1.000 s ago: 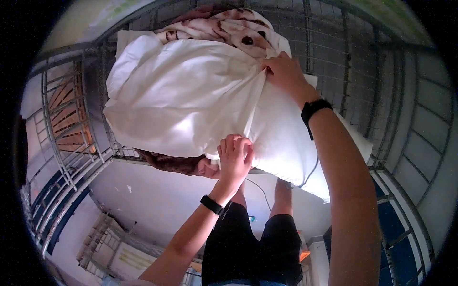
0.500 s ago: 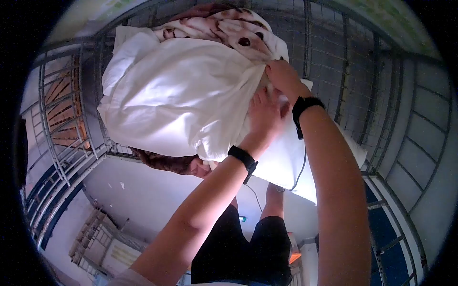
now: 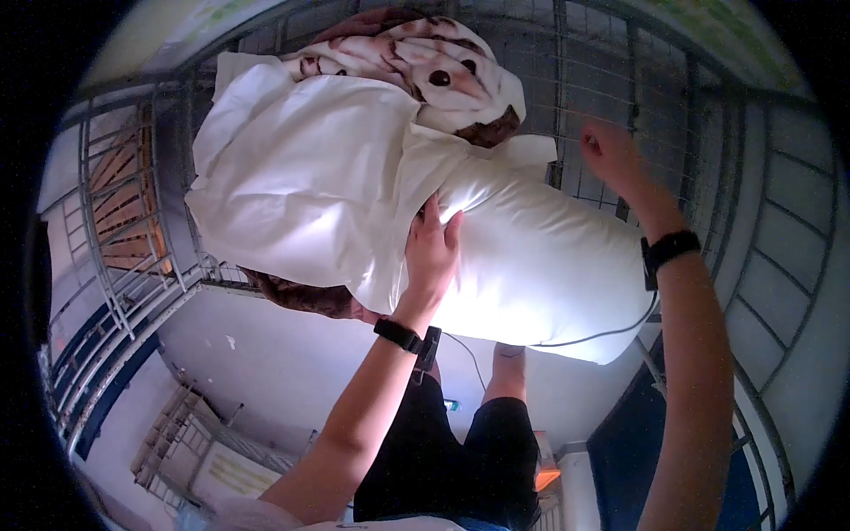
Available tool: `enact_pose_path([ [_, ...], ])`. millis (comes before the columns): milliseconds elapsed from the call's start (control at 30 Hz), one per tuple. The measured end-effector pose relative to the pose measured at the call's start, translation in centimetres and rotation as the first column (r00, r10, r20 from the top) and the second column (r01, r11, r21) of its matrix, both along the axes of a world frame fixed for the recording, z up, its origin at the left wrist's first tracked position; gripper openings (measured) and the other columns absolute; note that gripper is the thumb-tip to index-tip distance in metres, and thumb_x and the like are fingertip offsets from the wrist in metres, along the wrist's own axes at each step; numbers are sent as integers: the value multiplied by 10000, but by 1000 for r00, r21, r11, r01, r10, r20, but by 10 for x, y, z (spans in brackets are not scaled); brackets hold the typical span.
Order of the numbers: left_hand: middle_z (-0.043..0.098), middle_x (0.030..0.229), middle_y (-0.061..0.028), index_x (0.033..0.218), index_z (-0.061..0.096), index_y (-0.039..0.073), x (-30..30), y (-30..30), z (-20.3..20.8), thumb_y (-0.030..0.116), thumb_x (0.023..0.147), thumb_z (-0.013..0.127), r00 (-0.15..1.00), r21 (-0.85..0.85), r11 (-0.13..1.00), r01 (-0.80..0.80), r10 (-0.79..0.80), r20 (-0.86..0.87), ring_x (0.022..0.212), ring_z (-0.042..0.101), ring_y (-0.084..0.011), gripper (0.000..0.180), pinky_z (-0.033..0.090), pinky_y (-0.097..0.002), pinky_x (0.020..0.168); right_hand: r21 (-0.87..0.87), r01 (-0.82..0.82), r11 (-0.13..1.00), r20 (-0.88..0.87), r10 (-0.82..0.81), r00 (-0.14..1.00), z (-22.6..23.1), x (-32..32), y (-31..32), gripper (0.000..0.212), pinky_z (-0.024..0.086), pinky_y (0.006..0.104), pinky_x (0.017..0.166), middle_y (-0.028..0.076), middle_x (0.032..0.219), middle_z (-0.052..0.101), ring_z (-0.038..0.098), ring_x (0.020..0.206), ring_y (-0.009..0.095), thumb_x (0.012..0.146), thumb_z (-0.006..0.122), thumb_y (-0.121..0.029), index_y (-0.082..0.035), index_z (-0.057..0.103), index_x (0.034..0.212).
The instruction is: The person is putting a pillow into a pillowcase and arranging the bed linen.
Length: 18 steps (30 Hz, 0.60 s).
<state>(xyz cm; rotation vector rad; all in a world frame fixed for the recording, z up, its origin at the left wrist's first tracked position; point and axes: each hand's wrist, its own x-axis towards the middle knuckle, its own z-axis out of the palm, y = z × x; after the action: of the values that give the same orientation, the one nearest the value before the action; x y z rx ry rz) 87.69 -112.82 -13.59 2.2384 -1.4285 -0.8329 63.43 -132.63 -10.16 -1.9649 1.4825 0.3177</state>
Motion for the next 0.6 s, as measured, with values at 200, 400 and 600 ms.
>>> enact_pose_path([
  [200, 560, 1116, -266, 1277, 423, -18, -12, -1, 19, 284, 894, 555, 1000, -100, 995, 3, -4, -3, 1014, 560, -407, 505, 463, -461, 848, -272, -113, 956, 369, 212, 905, -28, 79, 52, 349, 465, 358, 904, 91, 1120, 608, 576, 1041, 244, 852, 593, -95, -139, 567, 1197],
  [400, 386, 1337, -273, 1363, 306, -40, -16, 93, 37, 218, 838, 614, 990, -73, 991, 115, -109, 91, 1239, 381, -412, 661, 324, -520, 1017, -241, -355, 903, 370, 424, 827, -40, 143, 69, 138, 473, 358, 881, 36, 1009, 619, 579, 957, 218, 827, 621, -124, -74, 650, 952],
  [600, 509, 1061, -169, 1087, 449, 17, -3, 172, 13, 70, 823, 617, 964, -128, 958, -256, 242, -115, 1033, 512, -304, 317, 440, -403, 836, -354, -307, 884, 306, 419, 855, -22, 55, 58, 106, 490, 351, 849, 68, 1046, 614, 594, 966, 242, 881, 567, -113, -89, 652, 939],
])
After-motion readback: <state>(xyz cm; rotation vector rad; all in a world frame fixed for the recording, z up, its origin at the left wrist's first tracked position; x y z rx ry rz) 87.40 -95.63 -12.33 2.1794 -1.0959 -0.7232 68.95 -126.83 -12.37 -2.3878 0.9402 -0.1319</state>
